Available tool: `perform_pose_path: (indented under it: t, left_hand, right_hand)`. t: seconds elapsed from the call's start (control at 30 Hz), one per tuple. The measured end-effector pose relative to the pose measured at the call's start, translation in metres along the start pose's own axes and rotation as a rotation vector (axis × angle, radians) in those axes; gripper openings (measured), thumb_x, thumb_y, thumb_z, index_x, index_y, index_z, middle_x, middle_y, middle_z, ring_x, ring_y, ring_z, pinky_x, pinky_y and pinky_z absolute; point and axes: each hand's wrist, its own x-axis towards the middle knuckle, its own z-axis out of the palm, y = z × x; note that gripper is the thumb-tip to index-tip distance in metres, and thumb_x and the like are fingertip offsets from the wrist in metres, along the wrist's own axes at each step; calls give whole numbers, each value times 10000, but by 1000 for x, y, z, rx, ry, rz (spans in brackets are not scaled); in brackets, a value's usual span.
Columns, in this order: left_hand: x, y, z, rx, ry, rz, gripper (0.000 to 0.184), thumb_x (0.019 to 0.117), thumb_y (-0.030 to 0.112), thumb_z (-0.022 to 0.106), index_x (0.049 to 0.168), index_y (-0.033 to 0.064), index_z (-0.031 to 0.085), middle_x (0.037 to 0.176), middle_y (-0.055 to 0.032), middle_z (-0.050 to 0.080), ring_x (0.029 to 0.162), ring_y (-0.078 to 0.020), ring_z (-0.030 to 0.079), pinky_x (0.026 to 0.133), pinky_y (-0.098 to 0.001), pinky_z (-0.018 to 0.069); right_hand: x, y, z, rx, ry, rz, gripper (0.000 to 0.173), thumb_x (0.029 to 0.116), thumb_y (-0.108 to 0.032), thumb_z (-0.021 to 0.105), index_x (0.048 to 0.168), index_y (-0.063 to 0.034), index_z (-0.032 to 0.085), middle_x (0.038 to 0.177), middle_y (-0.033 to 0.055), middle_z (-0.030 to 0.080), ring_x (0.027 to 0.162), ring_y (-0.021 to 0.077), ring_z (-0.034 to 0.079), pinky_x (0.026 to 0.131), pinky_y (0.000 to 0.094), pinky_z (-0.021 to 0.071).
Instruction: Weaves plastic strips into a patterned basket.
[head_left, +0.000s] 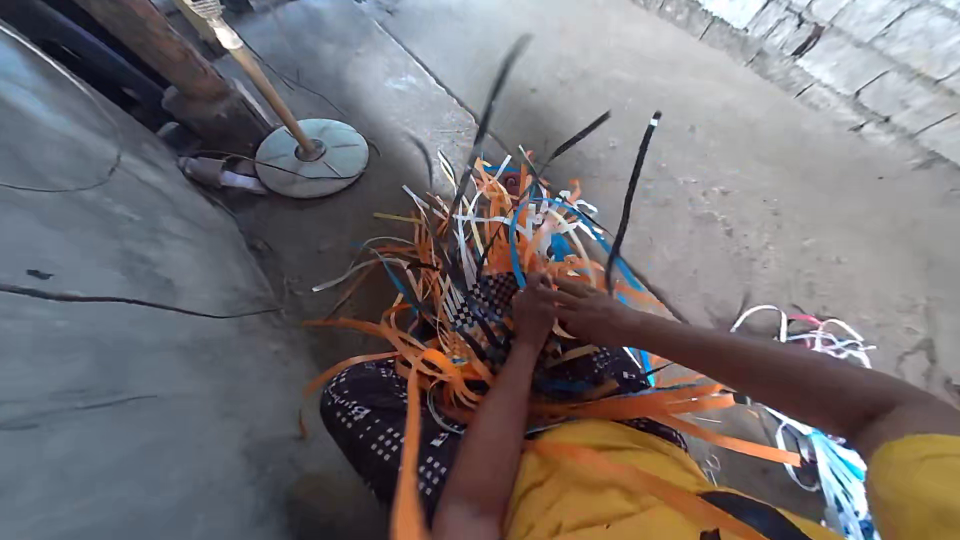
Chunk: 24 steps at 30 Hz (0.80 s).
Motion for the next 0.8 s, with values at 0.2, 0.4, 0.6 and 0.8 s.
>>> perform_pose_path:
  t: [0.2, 0.4, 0.6, 0.8]
  left_hand:
    - [9, 1, -3, 91, -81, -42, 470, 1058, 210, 498, 1523, 142, 504, 1023, -205, 740, 940, -373, 714, 916, -582, 531]
    - [11, 9, -4, 96, -172, -194, 698, 1060, 308, 515, 1640, 65, 210, 898, -195, 707, 917, -356, 679, 992, -556, 477]
    - [4, 5, 2, 236, -70, -10, 468, 1056, 238, 498, 1521, 208, 528, 978, -178, 763, 918, -380, 718, 938, -659, 451]
    - [7, 9, -5, 170, -220, -226, 490, 1092, 353, 428, 1560, 211, 460, 1099, -157, 737, 1075, -327, 672, 1118, -638, 317]
  right_hand:
    - [-96, 75, 59, 455, -116, 694, 567, 1121, -351, 347, 1625, -99, 282, 1543, 241, 463, 1374, 415, 512, 1138, 606, 387]
    - [-104, 62, 36, 326, 231, 693, 422, 1084, -240, 469, 1413, 7, 563, 1424, 281, 542, 1327, 408, 538, 1124, 517, 436]
    - [-27, 12, 21, 102, 668, -160, 216, 967, -89, 601, 1122, -32, 741, 1065, 168, 726, 1022, 314, 702, 912, 458, 584]
    - [5, 17, 15, 361, 459, 485, 322, 1046, -90, 488, 1297, 43, 641, 1357, 259, 596, 1290, 363, 577, 1111, 468, 464]
